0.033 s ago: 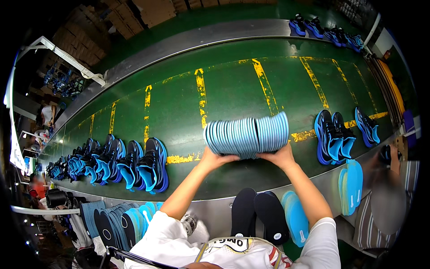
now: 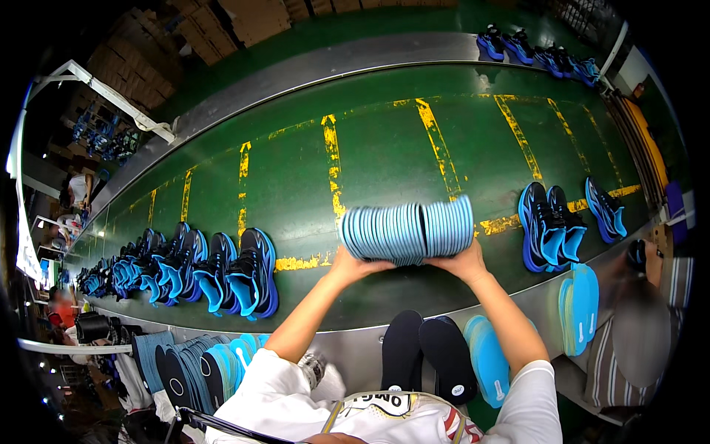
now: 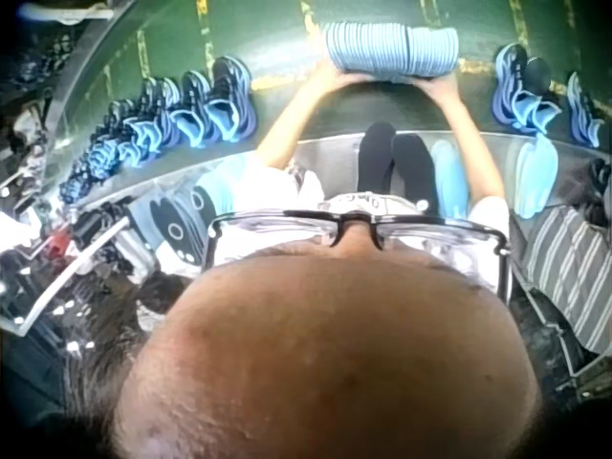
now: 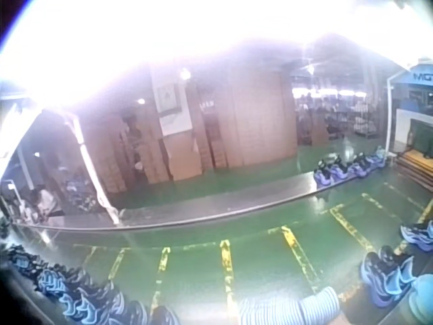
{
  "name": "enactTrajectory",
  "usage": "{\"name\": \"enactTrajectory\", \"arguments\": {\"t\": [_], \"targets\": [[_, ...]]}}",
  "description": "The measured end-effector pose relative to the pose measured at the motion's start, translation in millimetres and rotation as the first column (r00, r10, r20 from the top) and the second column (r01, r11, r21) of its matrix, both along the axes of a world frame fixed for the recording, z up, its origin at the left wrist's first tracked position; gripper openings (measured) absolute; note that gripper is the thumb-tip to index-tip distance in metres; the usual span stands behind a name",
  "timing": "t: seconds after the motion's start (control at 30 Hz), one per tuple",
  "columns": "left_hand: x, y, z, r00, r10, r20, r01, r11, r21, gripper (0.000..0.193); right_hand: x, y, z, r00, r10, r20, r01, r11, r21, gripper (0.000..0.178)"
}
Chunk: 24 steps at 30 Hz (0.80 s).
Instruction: The person places insoles into shoes on a conveyor belt, stacks multiple insoles, and uses a machine to press them into place.
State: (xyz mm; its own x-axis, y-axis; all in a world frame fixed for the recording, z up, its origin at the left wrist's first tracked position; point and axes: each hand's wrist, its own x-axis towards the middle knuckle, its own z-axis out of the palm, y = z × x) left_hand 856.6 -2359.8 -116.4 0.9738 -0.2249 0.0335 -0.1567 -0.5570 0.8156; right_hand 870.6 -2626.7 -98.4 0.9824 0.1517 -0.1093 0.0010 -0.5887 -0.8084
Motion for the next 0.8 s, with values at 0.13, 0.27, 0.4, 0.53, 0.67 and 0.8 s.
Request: {"name": "enactTrajectory", "arguments": {"t": [0.13, 0.27, 0.4, 0.53, 0.67, 0.8], "targets": [[-15.8, -7.3, -1.5, 0.989, -0.022, -0.148, 0.017, 0.999, -0.038, 0.072, -8.5, -17.9, -20.6, 0.997, 0.042, -0.064, -0.049, 0.994, -0.101, 0.110], [-10.3, -16.9, -18.4, 0.962, 0.019, -0.273, -0.027, 0.999, -0.026, 0.066, -7.6, 4.8, 8.1, 0.990, 0.028, 0.137, -0.028, 1.000, -0.006, 0.111], [-2.9, -24.9, -17.5, 0.999, 0.030, 0.028, -0.026, 0.993, -0.119, 0.053, -6.6, -9.2, -5.5, 0.990, -0.044, 0.132, 0.032, 0.996, 0.088, 0.101], [-2.9, -27.3, -26.5, 0.998, 0.044, -0.045, -0.038, 0.993, 0.116, 0.065, -2.1, -6.7, -19.7, 0.997, 0.066, -0.038, -0.062, 0.992, 0.111, 0.081], [7.1, -31.0, -2.1, 0.975, 0.098, -0.198, -0.045, 0.965, 0.257, 0.087, 9.8, -4.7, -7.4, 0.975, -0.043, -0.216, 0.096, 0.966, 0.240, 0.079], [4.9, -31.2, -12.9, 0.993, 0.069, -0.100, -0.021, 0.907, 0.421, 0.095, 13.5, -0.1, -12.2, 0.975, -0.012, -0.223, -0.011, 0.995, -0.103, 0.088]]}}
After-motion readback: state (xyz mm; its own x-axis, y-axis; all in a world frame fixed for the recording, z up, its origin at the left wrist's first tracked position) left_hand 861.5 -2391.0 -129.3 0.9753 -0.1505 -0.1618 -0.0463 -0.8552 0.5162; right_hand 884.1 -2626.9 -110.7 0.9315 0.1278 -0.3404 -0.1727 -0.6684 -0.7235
